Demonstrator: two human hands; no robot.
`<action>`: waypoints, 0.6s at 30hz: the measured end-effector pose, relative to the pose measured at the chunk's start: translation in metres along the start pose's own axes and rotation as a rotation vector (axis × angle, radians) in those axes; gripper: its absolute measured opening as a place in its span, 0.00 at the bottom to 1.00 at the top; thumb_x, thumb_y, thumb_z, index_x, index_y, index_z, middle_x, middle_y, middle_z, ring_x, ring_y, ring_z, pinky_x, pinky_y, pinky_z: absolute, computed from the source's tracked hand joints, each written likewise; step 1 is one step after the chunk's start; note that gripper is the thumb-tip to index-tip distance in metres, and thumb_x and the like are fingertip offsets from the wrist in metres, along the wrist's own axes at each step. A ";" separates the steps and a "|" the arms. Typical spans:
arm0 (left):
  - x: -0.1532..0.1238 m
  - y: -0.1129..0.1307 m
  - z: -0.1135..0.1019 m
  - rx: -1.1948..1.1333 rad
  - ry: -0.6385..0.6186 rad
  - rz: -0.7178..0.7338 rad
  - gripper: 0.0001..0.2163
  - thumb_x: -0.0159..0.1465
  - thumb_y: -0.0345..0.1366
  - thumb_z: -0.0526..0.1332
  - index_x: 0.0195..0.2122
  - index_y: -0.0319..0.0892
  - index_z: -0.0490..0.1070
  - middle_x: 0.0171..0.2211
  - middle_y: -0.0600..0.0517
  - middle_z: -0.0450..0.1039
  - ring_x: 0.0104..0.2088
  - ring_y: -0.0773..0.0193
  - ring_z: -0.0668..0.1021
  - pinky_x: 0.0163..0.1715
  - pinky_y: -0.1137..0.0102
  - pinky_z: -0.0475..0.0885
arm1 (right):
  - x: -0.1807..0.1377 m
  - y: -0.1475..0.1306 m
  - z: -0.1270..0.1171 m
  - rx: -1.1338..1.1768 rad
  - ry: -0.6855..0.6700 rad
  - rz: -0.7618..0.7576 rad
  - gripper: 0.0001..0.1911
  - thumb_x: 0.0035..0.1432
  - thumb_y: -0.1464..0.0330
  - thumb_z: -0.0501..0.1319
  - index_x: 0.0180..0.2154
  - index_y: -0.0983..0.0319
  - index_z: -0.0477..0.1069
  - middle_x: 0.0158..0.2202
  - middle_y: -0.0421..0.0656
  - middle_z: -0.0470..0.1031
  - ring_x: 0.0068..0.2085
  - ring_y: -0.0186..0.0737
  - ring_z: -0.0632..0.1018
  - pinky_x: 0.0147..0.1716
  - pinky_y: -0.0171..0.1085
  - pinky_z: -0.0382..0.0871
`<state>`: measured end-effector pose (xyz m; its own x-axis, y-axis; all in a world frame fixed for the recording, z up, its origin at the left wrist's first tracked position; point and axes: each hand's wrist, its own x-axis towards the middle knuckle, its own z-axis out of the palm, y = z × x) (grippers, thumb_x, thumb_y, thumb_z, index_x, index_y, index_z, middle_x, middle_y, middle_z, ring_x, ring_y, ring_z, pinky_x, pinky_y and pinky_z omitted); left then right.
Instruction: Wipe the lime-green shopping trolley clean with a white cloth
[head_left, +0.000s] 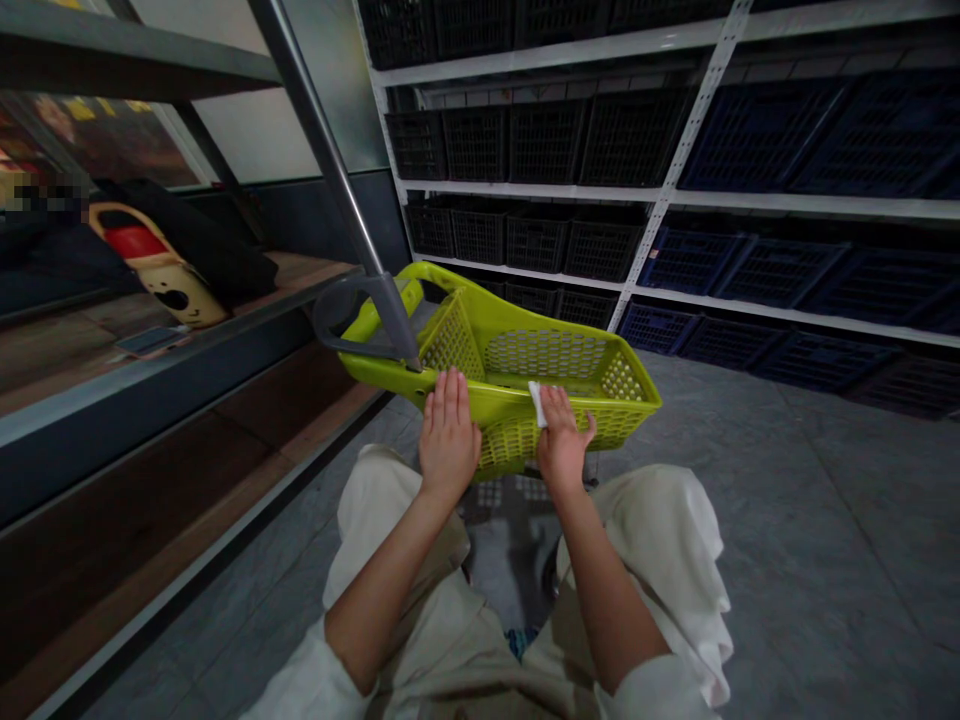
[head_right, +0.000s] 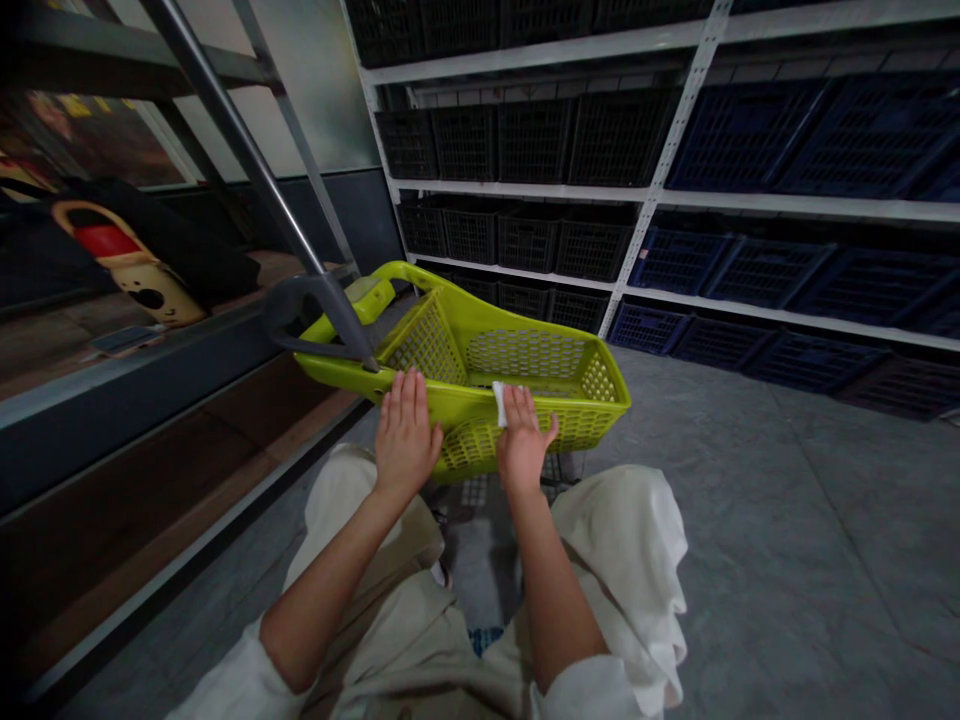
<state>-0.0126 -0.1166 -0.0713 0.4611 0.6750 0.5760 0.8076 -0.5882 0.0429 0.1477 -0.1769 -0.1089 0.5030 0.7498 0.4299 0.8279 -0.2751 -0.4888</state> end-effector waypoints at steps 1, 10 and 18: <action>0.000 0.000 0.000 -0.002 -0.001 -0.001 0.37 0.63 0.31 0.56 0.71 0.26 0.43 0.72 0.36 0.45 0.73 0.50 0.48 0.70 0.55 0.51 | 0.000 0.000 0.000 -0.015 0.009 0.038 0.36 0.57 0.78 0.46 0.66 0.55 0.61 0.67 0.45 0.64 0.69 0.42 0.62 0.65 0.57 0.40; 0.000 -0.003 0.008 0.025 0.034 -0.025 0.31 0.68 0.31 0.50 0.71 0.30 0.46 0.72 0.38 0.49 0.72 0.52 0.50 0.68 0.54 0.54 | 0.013 -0.089 0.008 0.094 -0.166 -0.197 0.34 0.60 0.77 0.46 0.66 0.56 0.59 0.67 0.45 0.64 0.69 0.41 0.61 0.67 0.55 0.41; -0.001 -0.003 0.002 0.009 0.013 0.007 0.36 0.64 0.31 0.54 0.71 0.27 0.43 0.72 0.37 0.46 0.73 0.51 0.48 0.69 0.55 0.52 | 0.003 -0.022 0.005 0.011 -0.031 -0.126 0.36 0.58 0.78 0.46 0.67 0.55 0.58 0.67 0.46 0.65 0.68 0.40 0.62 0.66 0.53 0.41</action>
<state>-0.0148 -0.1141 -0.0738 0.4624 0.6649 0.5866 0.8075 -0.5890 0.0311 0.1298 -0.1660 -0.1006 0.3873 0.7962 0.4648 0.8811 -0.1713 -0.4407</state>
